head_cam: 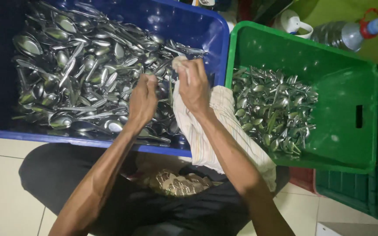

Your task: Wipe metal spoons with a cloth and move them from one bin to another.

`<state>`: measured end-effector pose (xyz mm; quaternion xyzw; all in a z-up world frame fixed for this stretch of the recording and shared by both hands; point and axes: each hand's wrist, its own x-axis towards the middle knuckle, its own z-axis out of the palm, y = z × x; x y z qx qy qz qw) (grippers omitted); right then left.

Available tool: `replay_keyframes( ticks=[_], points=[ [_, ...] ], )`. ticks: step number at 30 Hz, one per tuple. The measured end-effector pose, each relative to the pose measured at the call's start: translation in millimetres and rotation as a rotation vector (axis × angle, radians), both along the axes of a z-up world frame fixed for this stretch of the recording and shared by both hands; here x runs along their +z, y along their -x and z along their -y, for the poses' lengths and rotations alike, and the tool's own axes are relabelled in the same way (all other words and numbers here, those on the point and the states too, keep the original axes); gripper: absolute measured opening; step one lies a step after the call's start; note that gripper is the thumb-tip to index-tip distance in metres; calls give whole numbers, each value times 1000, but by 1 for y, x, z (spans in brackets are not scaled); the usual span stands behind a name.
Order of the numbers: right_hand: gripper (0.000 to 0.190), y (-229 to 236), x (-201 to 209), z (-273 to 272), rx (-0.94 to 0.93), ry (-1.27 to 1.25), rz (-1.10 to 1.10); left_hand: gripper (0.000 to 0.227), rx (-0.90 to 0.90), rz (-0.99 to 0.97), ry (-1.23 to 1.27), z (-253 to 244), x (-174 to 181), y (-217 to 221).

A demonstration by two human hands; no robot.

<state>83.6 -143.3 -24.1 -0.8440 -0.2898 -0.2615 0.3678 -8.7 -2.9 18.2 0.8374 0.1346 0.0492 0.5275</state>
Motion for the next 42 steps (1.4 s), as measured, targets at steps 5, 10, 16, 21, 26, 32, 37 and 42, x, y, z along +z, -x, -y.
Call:
replay_keyframes(
  ticks=[5,10,16,21,26,32,37,42],
  points=[
    [21,2,-1,1,97,-129,-16,24,-16,85,227,-5,-19,4],
    [16,-2,-28,-9,111,47,107,22,-86,143,268,-1,-11,6],
    [18,7,-25,-6,143,-91,-28,25,-172,174,145,2,0,11],
    [15,-2,1,-1,159,-191,-41,19,-242,225,-131,-6,-20,14],
    [17,-3,-4,2,171,-162,-28,14,-222,282,-209,-3,-53,6],
    [21,19,1,6,31,-256,-381,14,-138,217,-94,9,-44,6],
    [39,24,-6,-6,-74,-154,-600,16,-230,146,-618,12,-67,5],
    [20,0,-49,8,-131,-212,-793,62,-248,161,-650,5,-44,6]
  ],
)
